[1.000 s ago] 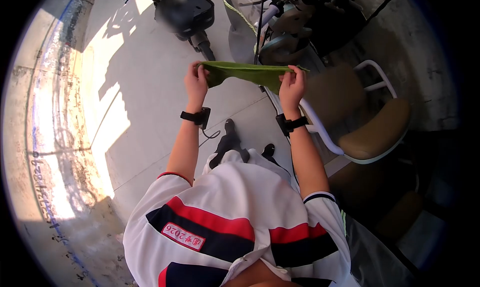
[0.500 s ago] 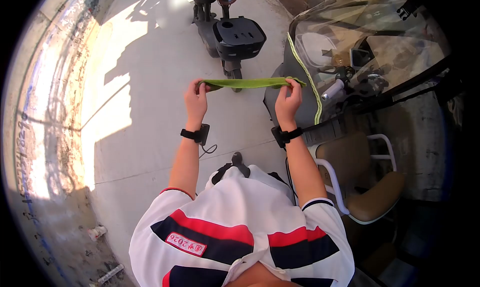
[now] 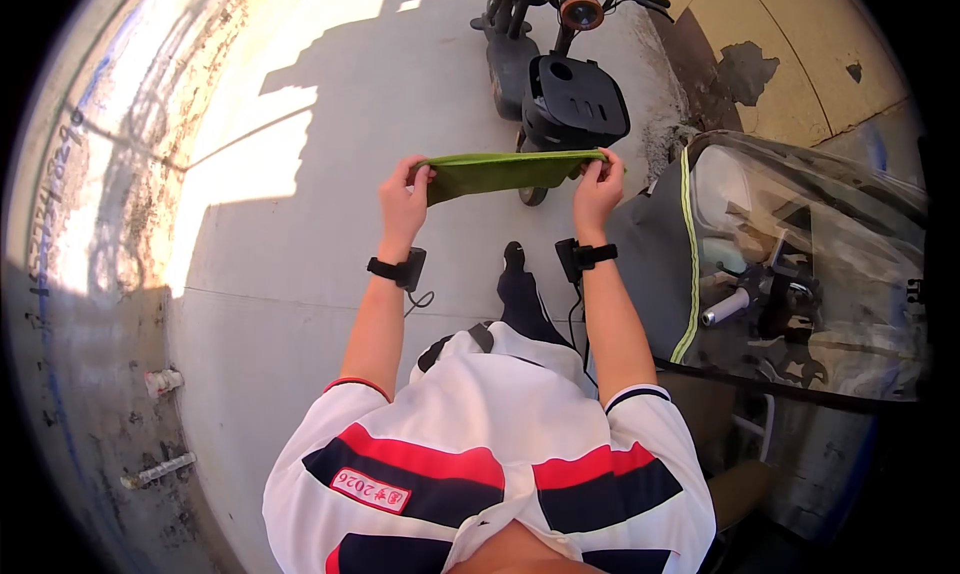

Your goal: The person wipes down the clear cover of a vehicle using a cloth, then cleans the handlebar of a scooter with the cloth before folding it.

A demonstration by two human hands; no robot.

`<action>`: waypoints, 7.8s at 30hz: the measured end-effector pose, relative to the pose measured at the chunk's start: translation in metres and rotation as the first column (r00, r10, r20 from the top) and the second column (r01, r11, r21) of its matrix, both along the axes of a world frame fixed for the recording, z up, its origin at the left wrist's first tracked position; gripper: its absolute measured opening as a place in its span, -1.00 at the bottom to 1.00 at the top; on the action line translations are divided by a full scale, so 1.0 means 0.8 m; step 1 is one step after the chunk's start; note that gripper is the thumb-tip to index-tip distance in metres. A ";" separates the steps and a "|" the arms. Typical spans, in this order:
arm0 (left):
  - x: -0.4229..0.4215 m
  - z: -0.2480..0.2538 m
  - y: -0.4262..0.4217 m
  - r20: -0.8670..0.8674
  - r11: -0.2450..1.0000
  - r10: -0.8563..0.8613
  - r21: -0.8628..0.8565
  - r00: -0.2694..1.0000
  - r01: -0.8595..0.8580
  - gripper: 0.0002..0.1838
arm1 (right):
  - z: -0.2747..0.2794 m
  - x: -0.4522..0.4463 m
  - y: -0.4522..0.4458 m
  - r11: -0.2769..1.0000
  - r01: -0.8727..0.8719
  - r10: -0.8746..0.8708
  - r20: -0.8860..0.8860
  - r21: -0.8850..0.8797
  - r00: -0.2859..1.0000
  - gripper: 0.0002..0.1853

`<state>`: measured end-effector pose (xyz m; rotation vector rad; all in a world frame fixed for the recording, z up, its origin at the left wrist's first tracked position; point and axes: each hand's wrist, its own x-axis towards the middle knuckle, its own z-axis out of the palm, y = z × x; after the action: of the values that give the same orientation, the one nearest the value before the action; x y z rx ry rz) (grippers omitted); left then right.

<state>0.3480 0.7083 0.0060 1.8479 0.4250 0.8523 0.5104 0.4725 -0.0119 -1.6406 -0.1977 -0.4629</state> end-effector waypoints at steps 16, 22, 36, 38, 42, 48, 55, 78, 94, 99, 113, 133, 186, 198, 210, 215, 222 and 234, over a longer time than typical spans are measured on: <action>0.273 0.048 0.104 -0.070 0.985 0.047 0.172 0.996 -0.035 -0.84 | -0.001 0.289 0.123 0.985 -0.113 0.122 -0.065 0.129 0.990 -0.85; 0.344 0.038 0.139 -0.090 0.988 0.046 0.154 0.995 -0.032 -0.83 | -0.007 0.345 0.151 0.989 -0.088 0.096 -0.062 0.122 0.993 -0.87; 0.515 -0.017 0.317 -0.030 0.994 -0.058 0.088 0.998 0.061 -0.82 | -0.010 0.469 0.293 1.000 0.028 -0.028 -0.031 -0.015 0.999 -0.85; 0.544 -0.013 0.353 -0.047 0.992 -0.071 0.105 0.996 0.076 -0.80 | -0.007 0.487 0.333 0.998 0.057 -0.058 -0.044 -0.014 0.997 -0.85; 0.593 0.002 0.418 -0.007 0.984 -0.116 0.137 0.993 0.116 -0.83 | -0.004 0.519 0.395 0.995 0.097 -0.096 -0.057 0.025 0.994 -0.83; 0.653 0.009 0.465 0.003 0.984 -0.160 0.076 0.987 0.160 -0.84 | 0.009 0.553 0.439 0.972 0.218 -0.222 -0.033 -0.092 0.975 -0.75; 0.733 0.007 0.462 0.030 0.926 -0.335 0.195 0.942 0.323 -0.79 | -0.015 0.619 0.448 0.931 0.319 -0.321 0.019 -0.176 0.947 -0.66; 0.946 0.035 0.430 -0.607 0.239 -0.750 0.120 0.262 0.964 -0.48 | -0.016 0.701 0.440 0.891 0.297 -0.351 -0.105 -0.342 0.931 -0.66; 0.973 -0.001 0.478 -0.255 -0.214 -0.948 0.076 -0.188 0.974 -0.57 | 0.001 0.589 0.572 0.712 0.582 -0.677 -0.167 -0.393 0.717 -0.63; 0.980 0.003 0.486 -0.170 -0.229 -0.962 0.088 -0.212 0.969 -0.64 | 0.017 0.580 0.598 0.680 0.618 -0.711 -0.150 -0.394 0.687 -0.66; 0.995 0.020 0.521 -0.282 -0.241 -0.945 0.270 -0.163 0.932 -0.62 | -0.006 0.614 0.570 0.601 0.719 -0.758 0.035 -0.350 0.651 -0.60; 1.030 0.014 0.471 -0.321 -0.426 -0.880 0.208 -0.350 0.881 -0.52 | 0.009 0.618 0.596 0.573 0.731 -0.809 -0.112 -0.370 0.577 -0.66; 1.325 -0.034 0.754 -0.140 0.549 -0.807 0.181 0.574 0.816 -0.77 | 0.014 0.911 0.799 0.590 0.797 -0.802 0.024 -0.128 0.597 -0.80; 1.410 -0.051 0.943 -0.146 0.805 -0.591 -0.036 0.793 0.592 -0.79 | -0.006 1.102 0.856 0.846 0.488 -0.514 -0.082 -0.218 0.854 -0.87; 1.407 -0.056 1.077 -0.251 0.911 -0.403 -0.014 0.880 0.413 -0.80 | -0.032 1.249 0.962 0.952 0.166 -0.206 -0.137 -0.256 0.969 -0.86; 1.416 -0.049 1.070 -0.329 0.932 -0.342 -0.001 0.880 0.362 -0.80 | -0.018 1.296 0.965 0.946 0.111 -0.162 -0.149 -0.304 0.976 -0.88; 1.515 -0.024 1.002 -0.239 0.897 -0.399 0.097 0.885 0.431 -0.82 | -0.016 1.370 0.894 0.952 0.228 -0.249 -0.080 -0.204 0.965 -0.86; 1.652 -0.014 0.940 -0.340 0.774 -0.532 0.178 0.776 0.608 -0.81 | -0.034 1.431 0.832 0.876 0.431 -0.462 -0.120 -0.217 0.879 -0.87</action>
<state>1.6694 1.4602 -0.0050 2.1951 -0.1248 0.2334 1.6550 1.1384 -0.0390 -1.9035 0.2859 -0.6676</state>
